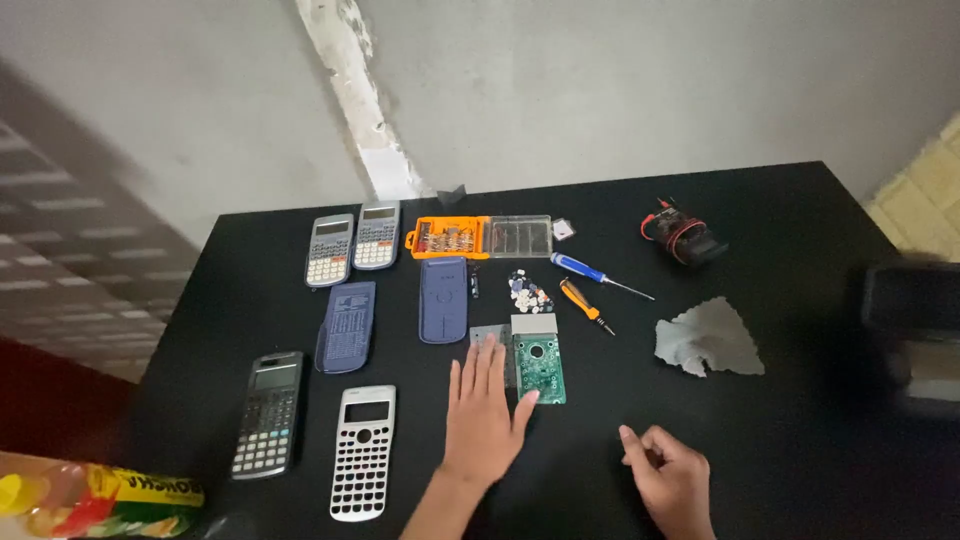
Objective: Reassembling a calculator by placing individual buttons into the front casing.
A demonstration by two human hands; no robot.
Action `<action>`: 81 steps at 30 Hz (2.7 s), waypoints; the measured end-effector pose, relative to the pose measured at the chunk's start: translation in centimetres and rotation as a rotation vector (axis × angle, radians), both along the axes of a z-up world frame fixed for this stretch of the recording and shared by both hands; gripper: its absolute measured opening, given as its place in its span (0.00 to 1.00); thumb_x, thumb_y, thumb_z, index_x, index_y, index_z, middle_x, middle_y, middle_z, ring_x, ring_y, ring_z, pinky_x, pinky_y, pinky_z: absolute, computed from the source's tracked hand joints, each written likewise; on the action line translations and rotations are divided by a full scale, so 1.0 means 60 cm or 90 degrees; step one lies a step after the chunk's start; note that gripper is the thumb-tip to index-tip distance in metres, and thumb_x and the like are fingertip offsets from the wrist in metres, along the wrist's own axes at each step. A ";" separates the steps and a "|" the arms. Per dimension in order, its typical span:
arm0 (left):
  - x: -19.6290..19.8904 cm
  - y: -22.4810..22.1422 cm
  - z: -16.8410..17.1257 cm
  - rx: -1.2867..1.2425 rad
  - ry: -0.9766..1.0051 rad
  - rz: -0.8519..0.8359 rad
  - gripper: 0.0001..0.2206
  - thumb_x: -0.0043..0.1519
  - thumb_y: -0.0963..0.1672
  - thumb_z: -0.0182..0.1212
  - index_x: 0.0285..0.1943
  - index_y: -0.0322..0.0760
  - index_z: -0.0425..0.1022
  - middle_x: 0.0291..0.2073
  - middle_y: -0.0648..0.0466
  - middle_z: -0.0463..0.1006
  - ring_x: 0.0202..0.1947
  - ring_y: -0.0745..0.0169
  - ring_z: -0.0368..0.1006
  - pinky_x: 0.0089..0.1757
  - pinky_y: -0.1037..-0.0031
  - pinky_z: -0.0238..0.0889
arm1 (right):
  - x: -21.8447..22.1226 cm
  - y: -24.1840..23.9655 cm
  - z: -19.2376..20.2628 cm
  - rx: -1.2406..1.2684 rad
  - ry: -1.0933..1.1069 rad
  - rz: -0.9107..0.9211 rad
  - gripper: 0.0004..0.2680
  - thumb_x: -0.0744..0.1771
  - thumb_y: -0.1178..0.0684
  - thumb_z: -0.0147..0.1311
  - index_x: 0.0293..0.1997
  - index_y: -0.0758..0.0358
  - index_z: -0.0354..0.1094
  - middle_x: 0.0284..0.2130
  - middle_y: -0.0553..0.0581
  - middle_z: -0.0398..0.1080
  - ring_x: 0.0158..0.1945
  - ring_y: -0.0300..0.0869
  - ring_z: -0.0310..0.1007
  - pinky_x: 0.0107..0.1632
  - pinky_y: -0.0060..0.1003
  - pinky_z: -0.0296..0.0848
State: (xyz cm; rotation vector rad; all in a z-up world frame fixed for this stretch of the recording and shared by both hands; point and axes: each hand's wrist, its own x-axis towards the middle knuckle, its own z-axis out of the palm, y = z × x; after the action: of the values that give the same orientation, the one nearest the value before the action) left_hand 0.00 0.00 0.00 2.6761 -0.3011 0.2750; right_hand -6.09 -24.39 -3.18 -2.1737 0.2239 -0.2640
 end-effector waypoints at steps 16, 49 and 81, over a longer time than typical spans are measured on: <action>0.021 0.010 -0.058 0.158 0.074 -0.018 0.40 0.70 0.62 0.30 0.81 0.33 0.37 0.80 0.47 0.37 0.79 0.48 0.30 0.69 0.54 0.24 | -0.003 0.003 0.009 0.021 0.042 -0.032 0.15 0.67 0.50 0.59 0.16 0.61 0.71 0.13 0.49 0.71 0.20 0.33 0.67 0.34 0.32 0.66; 0.012 0.025 -0.046 0.087 0.070 -0.049 0.38 0.69 0.61 0.32 0.80 0.31 0.45 0.78 0.45 0.48 0.78 0.47 0.39 0.70 0.55 0.29 | -0.006 -0.003 0.015 0.070 0.232 -0.034 0.11 0.68 0.51 0.61 0.24 0.61 0.76 0.19 0.53 0.72 0.25 0.38 0.68 0.40 0.37 0.68; -0.226 0.211 -0.106 0.009 -0.109 0.360 0.31 0.61 0.50 0.60 0.72 0.34 0.63 0.72 0.41 0.64 0.72 0.36 0.59 0.64 0.49 0.58 | 0.094 0.201 0.039 -0.090 0.065 0.063 0.29 0.64 0.48 0.63 0.70 0.55 0.46 0.74 0.59 0.52 0.74 0.52 0.55 0.63 0.50 0.70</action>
State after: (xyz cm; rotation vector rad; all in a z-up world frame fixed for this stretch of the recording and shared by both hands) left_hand -13.58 12.64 -6.37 2.7019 0.4171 0.6717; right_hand -0.47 -12.32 -0.82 -2.3331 0.1588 -0.1149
